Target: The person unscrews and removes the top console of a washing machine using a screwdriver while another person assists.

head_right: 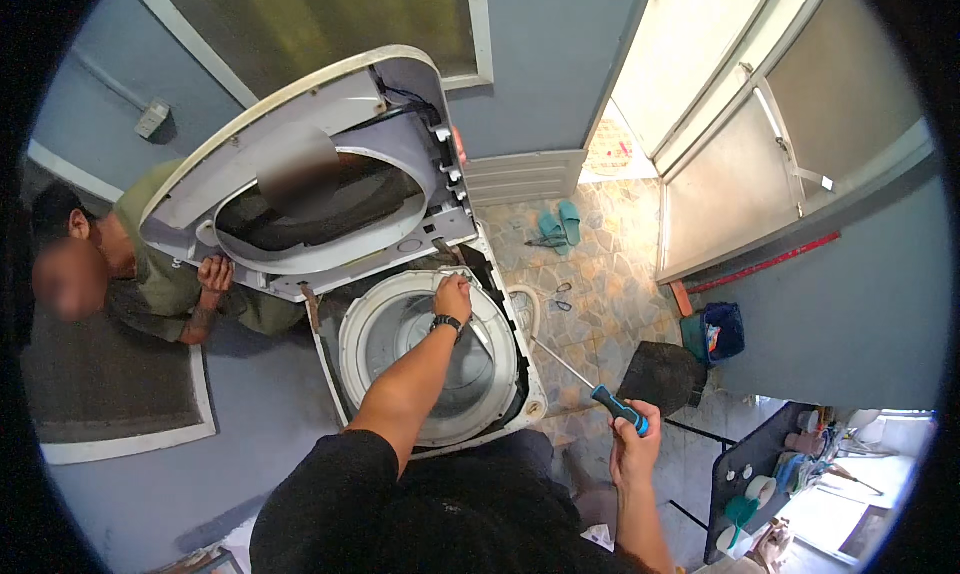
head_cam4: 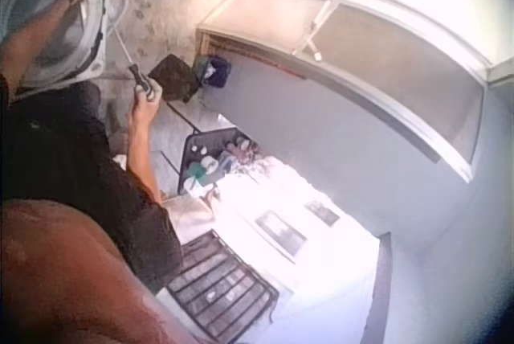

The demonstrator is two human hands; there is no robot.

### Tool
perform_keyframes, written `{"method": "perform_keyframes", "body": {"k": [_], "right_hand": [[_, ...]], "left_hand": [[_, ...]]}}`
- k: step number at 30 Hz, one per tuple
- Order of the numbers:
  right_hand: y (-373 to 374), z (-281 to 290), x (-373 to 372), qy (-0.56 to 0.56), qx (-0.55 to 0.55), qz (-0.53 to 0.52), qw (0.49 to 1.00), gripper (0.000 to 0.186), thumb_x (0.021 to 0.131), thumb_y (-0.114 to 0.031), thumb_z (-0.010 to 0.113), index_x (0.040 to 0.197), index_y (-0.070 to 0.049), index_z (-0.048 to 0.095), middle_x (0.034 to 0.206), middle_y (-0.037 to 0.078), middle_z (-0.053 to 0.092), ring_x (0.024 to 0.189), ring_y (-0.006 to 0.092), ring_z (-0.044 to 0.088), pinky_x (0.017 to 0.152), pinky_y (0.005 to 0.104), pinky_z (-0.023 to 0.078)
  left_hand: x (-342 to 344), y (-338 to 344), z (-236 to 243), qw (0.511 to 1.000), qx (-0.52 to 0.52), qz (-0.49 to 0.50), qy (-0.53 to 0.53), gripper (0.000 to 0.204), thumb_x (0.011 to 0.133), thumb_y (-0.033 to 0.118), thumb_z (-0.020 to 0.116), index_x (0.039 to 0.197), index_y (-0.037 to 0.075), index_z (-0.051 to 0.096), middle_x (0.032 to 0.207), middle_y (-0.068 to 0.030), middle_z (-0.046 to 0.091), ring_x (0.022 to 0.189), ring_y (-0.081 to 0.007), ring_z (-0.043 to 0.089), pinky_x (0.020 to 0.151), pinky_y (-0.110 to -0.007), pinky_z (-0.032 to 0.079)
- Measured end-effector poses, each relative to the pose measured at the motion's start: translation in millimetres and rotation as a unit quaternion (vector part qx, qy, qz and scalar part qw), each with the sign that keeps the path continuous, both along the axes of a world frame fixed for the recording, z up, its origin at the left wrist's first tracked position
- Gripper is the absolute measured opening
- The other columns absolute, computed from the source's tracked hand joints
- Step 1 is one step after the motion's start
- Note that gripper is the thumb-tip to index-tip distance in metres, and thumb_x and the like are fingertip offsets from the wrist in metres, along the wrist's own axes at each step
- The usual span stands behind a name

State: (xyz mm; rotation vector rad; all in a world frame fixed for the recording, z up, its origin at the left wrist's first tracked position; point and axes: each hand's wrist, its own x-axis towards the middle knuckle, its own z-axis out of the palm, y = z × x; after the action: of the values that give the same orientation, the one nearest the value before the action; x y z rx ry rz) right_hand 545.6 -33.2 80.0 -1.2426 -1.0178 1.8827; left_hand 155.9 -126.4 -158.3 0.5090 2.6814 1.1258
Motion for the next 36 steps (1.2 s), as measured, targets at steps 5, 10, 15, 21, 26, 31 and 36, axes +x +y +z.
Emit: {"method": "perform_keyframes", "body": {"k": [5, 10, 15, 21, 26, 31, 36], "right_hand": [[5, 8, -35, 0.061, -0.022, 0.092, 0.994, 0.034, 0.084, 0.001, 0.067, 0.114, -0.003, 0.052, 0.108, 0.010, 0.060, 0.088, 0.0187, 0.063, 0.080, 0.0329, 0.057], [-13, 27, -91, 0.104, 0.110, 0.183, 0.971, 0.037, 0.085, -0.012, 0.072, 0.113, -0.004, 0.048, 0.110, 0.012, 0.061, 0.088, 0.0192, 0.064, 0.081, 0.0323, 0.056], [-95, 116, -200, 0.153, 0.264, 0.311, 0.900, 0.033, 0.094, -0.007, 0.061, 0.121, 0.001, 0.042, 0.131, 0.021, 0.056, 0.108, 0.0246, 0.064, 0.092, 0.0380, 0.057], [-221, 191, -288, 0.146, 0.604, 0.269, 0.736, 0.039, 0.089, -0.001, 0.065, 0.126, -0.001, 0.053, 0.133, 0.024, 0.057, 0.119, 0.0362, 0.060, 0.103, 0.0428, 0.047], [-289, 199, -325, 0.137, 0.626, 0.260, 0.723, 0.040, 0.087, 0.000, 0.065, 0.127, -0.002, 0.057, 0.135, 0.024, 0.051, 0.117, 0.0411, 0.058, 0.098, 0.0436, 0.050], [-321, 192, -337, 0.101, 0.656, 0.236, 0.710, 0.041, 0.087, 0.000, 0.065, 0.127, -0.005, 0.057, 0.135, 0.024, 0.049, 0.117, 0.0425, 0.057, 0.096, 0.0441, 0.051], [-336, 185, -347, 0.080, 0.632, 0.224, 0.737, 0.043, 0.087, 0.000, 0.066, 0.128, -0.005, 0.057, 0.135, 0.024, 0.048, 0.115, 0.0416, 0.057, 0.095, 0.0439, 0.051]], "left_hand": [[0, -43, 6, 0.997, 0.046, 0.044, 0.046, 0.028, 0.089, 0.019, 0.071, 0.112, 0.004, 0.064, 0.111, -0.0174, 0.066, 0.104, -0.0376, 0.064, 0.090, -0.046, 0.052], [0, -74, 123, 0.985, 0.165, -0.047, -0.010, 0.020, 0.094, 0.018, 0.060, 0.108, 0.003, 0.065, 0.108, -0.0191, 0.067, 0.104, -0.0385, 0.064, 0.090, -0.046, 0.051], [-96, -197, 332, 0.893, 0.165, -0.012, 0.418, 0.031, 0.083, 0.008, 0.072, 0.113, 0.003, 0.063, 0.112, -0.0158, 0.064, 0.108, -0.0362, 0.059, 0.097, -0.046, 0.046], [-185, -304, 486, 0.830, -0.026, -0.037, 0.556, 0.081, 0.075, 0.029, 0.085, 0.142, 0.005, 0.046, 0.137, -0.0188, 0.053, 0.125, -0.0385, 0.050, 0.108, -0.049, 0.037], [-233, -304, 484, 0.895, -0.136, -0.127, 0.404, 0.073, 0.083, 0.052, 0.075, 0.136, 0.005, 0.056, 0.132, -0.0178, 0.063, 0.124, -0.0361, 0.058, 0.103, -0.047, 0.044], [-236, -295, 474, 0.881, -0.074, -0.109, 0.454, 0.061, 0.086, 0.059, 0.068, 0.122, 0.010, 0.067, 0.115, -0.0142, 0.072, 0.110, -0.0357, 0.066, 0.091, -0.049, 0.049], [-228, -294, 481, 0.895, -0.084, -0.099, 0.426, 0.059, 0.087, 0.058, 0.067, 0.117, 0.008, 0.069, 0.111, -0.0134, 0.072, 0.107, -0.0324, 0.066, 0.092, -0.047, 0.047]]}}
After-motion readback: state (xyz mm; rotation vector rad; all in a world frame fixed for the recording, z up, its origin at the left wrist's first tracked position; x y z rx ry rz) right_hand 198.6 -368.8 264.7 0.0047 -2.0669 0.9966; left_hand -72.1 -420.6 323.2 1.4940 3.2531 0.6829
